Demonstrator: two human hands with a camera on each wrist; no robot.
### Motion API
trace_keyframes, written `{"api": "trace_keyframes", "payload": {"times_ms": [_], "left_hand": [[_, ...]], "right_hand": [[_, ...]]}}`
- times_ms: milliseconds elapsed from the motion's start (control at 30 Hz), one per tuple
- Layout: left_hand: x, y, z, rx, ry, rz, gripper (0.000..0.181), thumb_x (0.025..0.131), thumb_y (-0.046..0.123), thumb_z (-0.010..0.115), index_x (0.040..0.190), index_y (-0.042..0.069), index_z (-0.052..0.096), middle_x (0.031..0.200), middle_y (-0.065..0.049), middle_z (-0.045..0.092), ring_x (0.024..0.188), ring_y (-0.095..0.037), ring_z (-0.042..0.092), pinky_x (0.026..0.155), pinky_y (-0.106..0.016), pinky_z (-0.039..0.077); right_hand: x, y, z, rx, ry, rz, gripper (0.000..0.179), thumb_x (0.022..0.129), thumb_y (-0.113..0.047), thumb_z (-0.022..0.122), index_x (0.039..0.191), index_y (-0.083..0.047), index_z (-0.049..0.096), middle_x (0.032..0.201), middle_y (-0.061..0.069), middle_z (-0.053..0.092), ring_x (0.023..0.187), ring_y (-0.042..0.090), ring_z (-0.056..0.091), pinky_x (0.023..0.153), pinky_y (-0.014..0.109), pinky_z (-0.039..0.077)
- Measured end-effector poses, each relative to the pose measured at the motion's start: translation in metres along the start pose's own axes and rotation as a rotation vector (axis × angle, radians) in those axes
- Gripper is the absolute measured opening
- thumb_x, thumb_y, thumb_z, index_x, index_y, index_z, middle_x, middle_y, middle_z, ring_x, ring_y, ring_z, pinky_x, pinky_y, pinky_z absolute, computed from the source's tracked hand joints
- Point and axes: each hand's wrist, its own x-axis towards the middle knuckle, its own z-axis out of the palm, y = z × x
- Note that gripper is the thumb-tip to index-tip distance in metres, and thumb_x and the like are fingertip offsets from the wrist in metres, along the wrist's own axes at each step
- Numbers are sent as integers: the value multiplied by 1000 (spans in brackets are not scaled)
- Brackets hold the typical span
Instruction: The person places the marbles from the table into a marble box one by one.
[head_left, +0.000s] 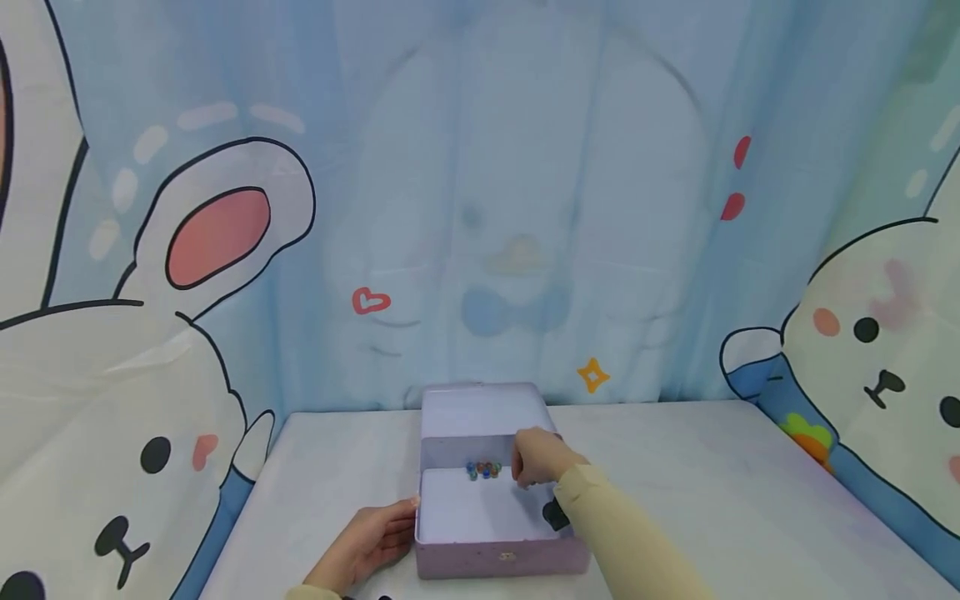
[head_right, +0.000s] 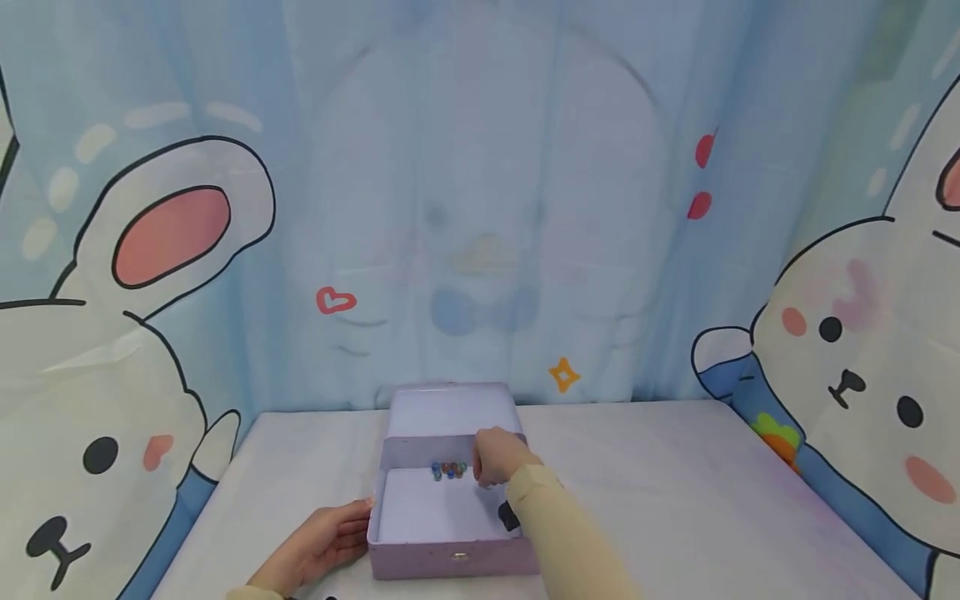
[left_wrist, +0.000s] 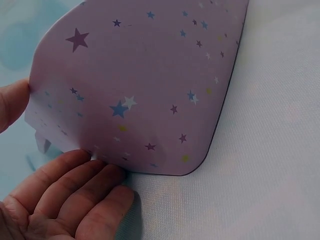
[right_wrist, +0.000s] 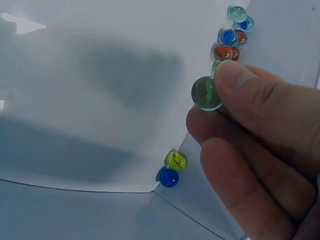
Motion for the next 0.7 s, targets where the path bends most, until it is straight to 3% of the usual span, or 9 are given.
{"api": "trace_keyframes", "payload": {"times_ms": [233, 367, 533, 700], "left_hand": [[4, 1, 0, 0, -14, 2, 65, 97, 37, 68, 134, -15, 57, 133, -30, 64, 126, -41, 63, 110, -55, 50], [3, 1, -2, 3, -12, 4, 67, 97, 38, 68, 135, -16, 55, 133, -31, 63, 128, -42, 62, 111, -55, 49], [1, -1, -6, 1, -13, 9, 69, 97, 38, 68, 135, -18, 53, 134, -32, 62, 128, -43, 61, 111, -56, 48], [-2, -1, -14, -13, -8, 20, 69, 97, 38, 69, 135, -18, 54, 134, -32, 62, 129, -43, 61, 112, -56, 47]], "right_hand": [[1, 2, -1, -30, 21, 38, 22, 76, 0, 86, 69, -13, 70, 67, -3, 65, 64, 13, 57, 61, 29, 54], [0, 3, -5, 6, 52, 31, 15, 78, 0, 85, 73, -11, 75, 71, -3, 68, 67, 13, 59, 64, 31, 56], [-10, 10, -16, 169, 126, 1, 4, 82, -3, 82, 85, -6, 80, 79, -1, 75, 71, 11, 64, 67, 31, 58], [-31, 33, -30, 442, 141, -84, 14, 90, -11, 77, 102, -3, 79, 96, 6, 78, 83, 13, 70, 74, 31, 62]]}}
